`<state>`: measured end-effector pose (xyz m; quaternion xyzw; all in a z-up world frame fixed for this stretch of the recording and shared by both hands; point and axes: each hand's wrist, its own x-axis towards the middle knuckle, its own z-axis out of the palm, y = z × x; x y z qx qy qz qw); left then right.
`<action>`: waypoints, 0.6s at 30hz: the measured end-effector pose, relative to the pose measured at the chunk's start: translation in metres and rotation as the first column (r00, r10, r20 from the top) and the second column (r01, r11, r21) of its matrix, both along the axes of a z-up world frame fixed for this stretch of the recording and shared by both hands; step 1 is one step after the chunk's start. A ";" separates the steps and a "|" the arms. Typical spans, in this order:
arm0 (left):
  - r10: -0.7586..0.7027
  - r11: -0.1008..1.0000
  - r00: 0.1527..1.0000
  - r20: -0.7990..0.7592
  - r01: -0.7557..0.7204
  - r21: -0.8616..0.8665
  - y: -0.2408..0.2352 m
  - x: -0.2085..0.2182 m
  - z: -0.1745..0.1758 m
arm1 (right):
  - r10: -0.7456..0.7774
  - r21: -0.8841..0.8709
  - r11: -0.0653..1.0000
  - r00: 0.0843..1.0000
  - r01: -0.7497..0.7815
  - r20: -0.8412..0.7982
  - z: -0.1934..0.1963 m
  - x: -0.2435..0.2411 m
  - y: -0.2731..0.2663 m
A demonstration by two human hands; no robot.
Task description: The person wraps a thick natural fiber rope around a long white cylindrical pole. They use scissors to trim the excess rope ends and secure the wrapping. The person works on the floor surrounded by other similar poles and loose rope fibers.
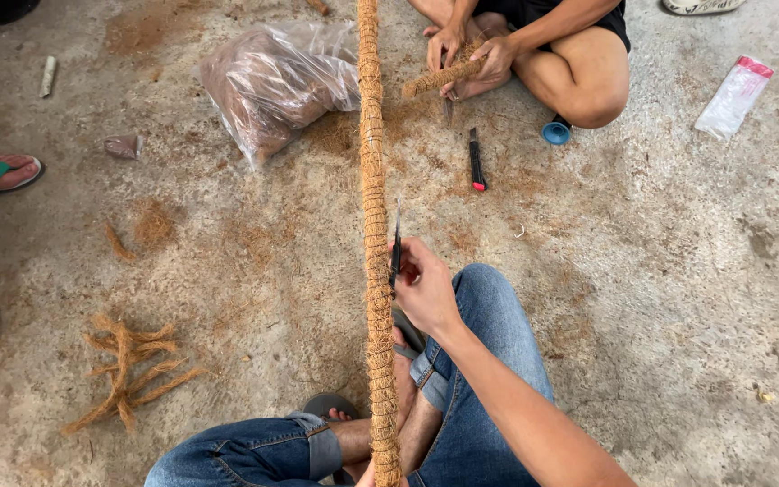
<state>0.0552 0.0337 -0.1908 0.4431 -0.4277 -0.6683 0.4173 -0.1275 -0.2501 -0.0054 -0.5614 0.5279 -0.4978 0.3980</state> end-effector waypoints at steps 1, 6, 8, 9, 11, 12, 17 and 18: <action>-0.006 1.000 1.000 -0.002 0.006 0.006 0.000 0.001 0.002 | -0.001 0.001 1.000 1.000 0.001 0.003 0.000 0.001 -0.001; -0.019 1.000 1.000 -0.007 0.019 0.004 0.000 0.003 0.005 | -0.034 0.101 0.994 0.999 0.030 0.042 0.004 -0.006 -0.018; -0.016 1.000 1.000 -0.015 0.016 -0.004 -0.005 0.003 0.006 | -0.018 0.124 0.992 0.986 -0.002 0.164 0.004 -0.007 -0.023; -0.018 1.000 1.000 -0.016 0.018 -0.006 -0.005 0.003 0.006 | 0.002 0.096 0.995 0.988 -0.017 0.151 0.004 -0.008 -0.024; -0.015 1.000 1.000 -0.022 0.015 -0.005 -0.003 0.002 0.007 | 0.038 0.046 0.998 0.991 -0.044 0.125 0.005 -0.008 -0.024; -0.015 1.000 1.000 -0.024 0.015 -0.001 -0.001 0.002 0.008 | 0.044 0.031 0.998 0.996 -0.046 0.078 0.008 -0.007 -0.024; -0.026 1.000 0.999 -0.029 0.026 0.003 -0.001 0.003 0.012 | 0.029 0.058 0.998 0.994 -0.035 0.107 0.031 -0.004 -0.027; -0.027 1.000 0.999 -0.031 0.027 0.001 -0.002 0.004 0.013 | -0.001 0.074 0.997 0.998 -0.005 0.071 0.033 -0.004 -0.027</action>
